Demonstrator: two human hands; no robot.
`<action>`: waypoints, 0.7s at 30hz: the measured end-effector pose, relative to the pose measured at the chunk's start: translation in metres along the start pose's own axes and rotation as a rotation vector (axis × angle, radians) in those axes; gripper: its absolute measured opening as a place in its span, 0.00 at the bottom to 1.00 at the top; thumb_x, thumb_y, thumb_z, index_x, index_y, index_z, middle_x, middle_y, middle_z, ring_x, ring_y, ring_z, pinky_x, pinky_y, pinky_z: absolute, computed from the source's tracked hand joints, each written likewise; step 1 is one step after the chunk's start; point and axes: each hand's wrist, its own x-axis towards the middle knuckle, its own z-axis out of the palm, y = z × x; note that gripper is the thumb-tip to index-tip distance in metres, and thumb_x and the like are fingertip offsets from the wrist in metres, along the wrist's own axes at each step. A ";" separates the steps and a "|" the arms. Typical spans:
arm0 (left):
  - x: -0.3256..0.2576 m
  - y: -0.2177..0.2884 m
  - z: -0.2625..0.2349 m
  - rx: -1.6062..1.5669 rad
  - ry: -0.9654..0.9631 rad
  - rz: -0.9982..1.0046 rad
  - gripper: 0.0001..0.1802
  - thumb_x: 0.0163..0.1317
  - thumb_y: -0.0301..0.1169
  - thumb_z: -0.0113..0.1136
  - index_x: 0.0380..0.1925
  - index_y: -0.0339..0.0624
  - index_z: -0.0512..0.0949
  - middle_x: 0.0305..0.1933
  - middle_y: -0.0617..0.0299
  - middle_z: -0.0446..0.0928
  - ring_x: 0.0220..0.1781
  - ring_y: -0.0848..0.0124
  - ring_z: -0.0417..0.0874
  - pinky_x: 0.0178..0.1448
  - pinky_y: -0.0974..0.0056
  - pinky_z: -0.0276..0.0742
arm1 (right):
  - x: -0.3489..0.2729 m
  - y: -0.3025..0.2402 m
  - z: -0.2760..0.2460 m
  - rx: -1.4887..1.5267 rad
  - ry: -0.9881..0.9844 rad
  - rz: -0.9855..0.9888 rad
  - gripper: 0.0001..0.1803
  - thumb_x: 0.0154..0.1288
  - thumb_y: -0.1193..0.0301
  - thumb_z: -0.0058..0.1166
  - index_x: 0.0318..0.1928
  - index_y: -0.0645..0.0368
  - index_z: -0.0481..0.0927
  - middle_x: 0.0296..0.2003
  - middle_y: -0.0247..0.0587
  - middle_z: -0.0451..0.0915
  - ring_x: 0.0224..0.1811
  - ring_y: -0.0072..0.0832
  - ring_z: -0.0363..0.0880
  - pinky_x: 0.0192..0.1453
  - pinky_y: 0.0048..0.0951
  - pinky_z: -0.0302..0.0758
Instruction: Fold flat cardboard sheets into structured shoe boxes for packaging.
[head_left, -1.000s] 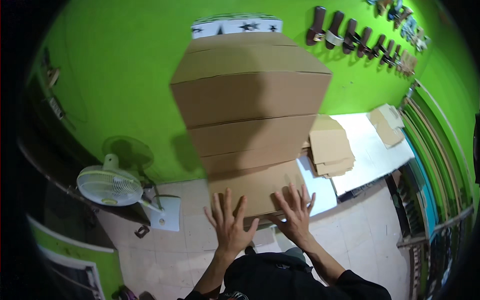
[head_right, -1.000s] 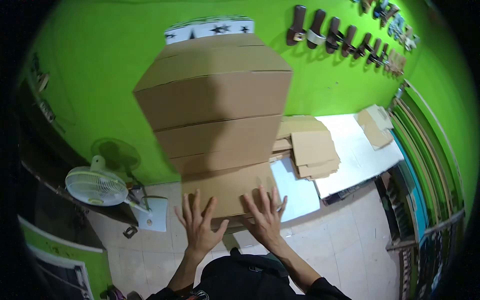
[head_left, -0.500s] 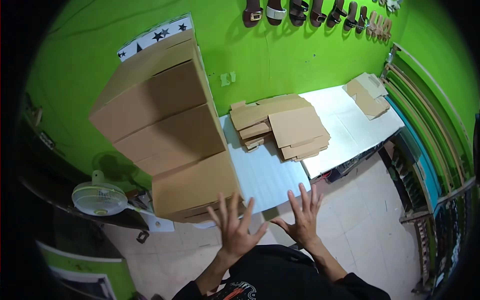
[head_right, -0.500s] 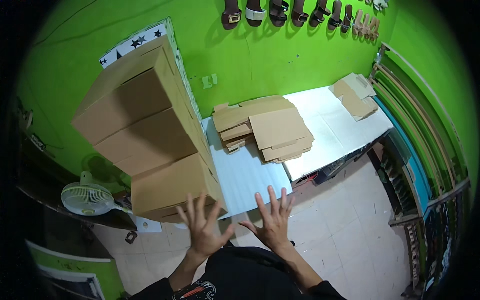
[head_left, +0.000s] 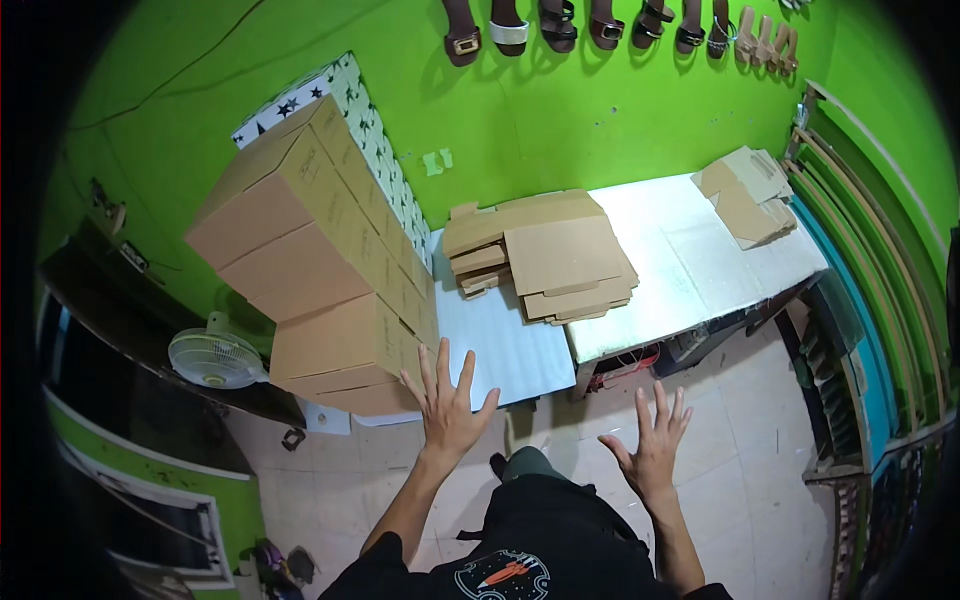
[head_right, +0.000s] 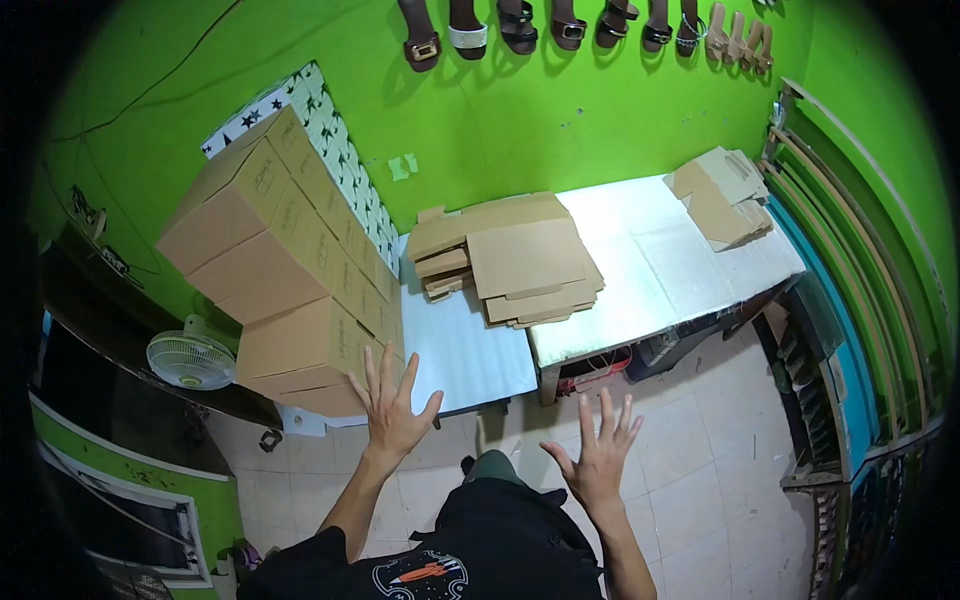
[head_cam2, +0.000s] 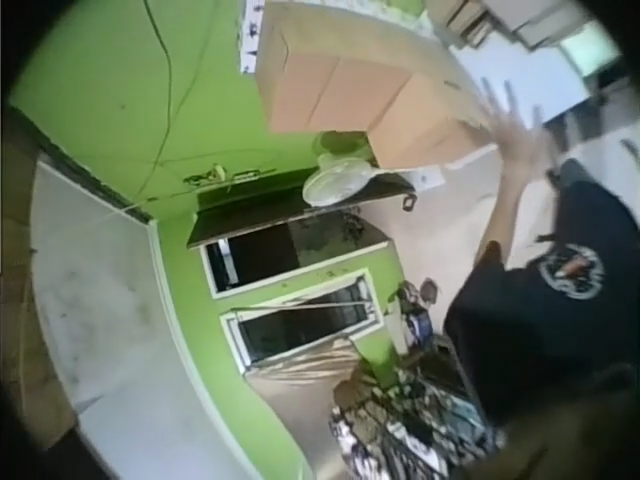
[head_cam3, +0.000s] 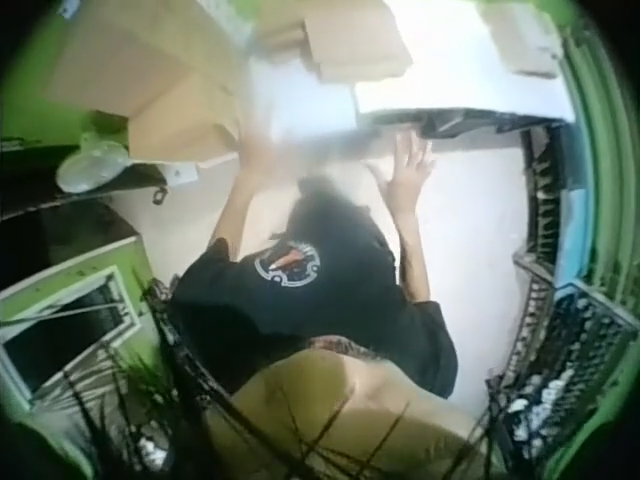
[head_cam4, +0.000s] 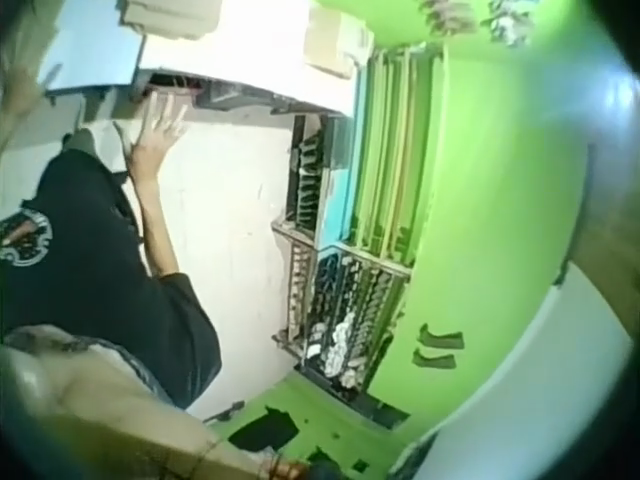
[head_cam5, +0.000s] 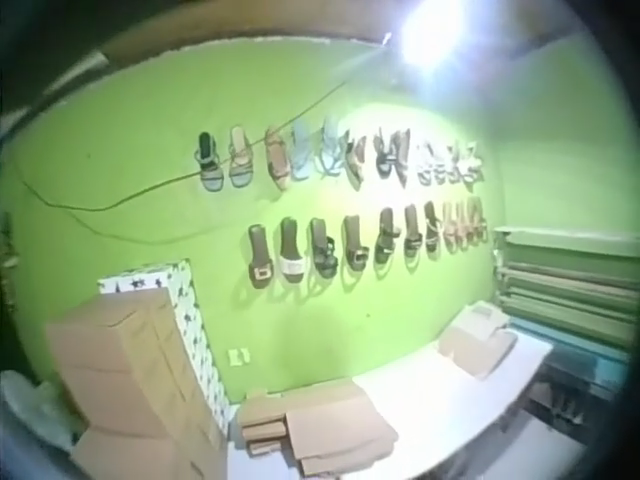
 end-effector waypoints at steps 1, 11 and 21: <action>0.001 0.004 -0.002 0.026 0.006 0.013 0.37 0.58 0.50 0.68 0.65 0.44 0.76 0.81 0.45 0.52 0.82 0.37 0.43 0.73 0.18 0.32 | 0.005 -0.001 -0.001 0.022 0.013 -0.028 0.51 0.56 0.50 0.71 0.76 0.53 0.62 0.76 0.53 0.54 0.79 0.65 0.44 0.74 0.76 0.43; -0.046 -0.043 -0.060 0.208 0.042 -0.151 0.38 0.55 0.47 0.72 0.66 0.53 0.76 0.80 0.49 0.56 0.82 0.37 0.44 0.74 0.19 0.30 | 0.048 -0.074 0.046 0.255 -0.045 -0.355 0.47 0.58 0.50 0.69 0.74 0.49 0.64 0.74 0.56 0.56 0.77 0.65 0.48 0.73 0.76 0.47; -0.077 -0.253 -0.120 0.246 0.180 -0.326 0.47 0.50 0.38 0.77 0.73 0.55 0.67 0.83 0.54 0.50 0.83 0.42 0.43 0.78 0.27 0.36 | 0.119 -0.260 0.131 0.408 -0.168 -0.703 0.41 0.63 0.72 0.64 0.75 0.46 0.63 0.76 0.55 0.52 0.79 0.64 0.46 0.76 0.60 0.59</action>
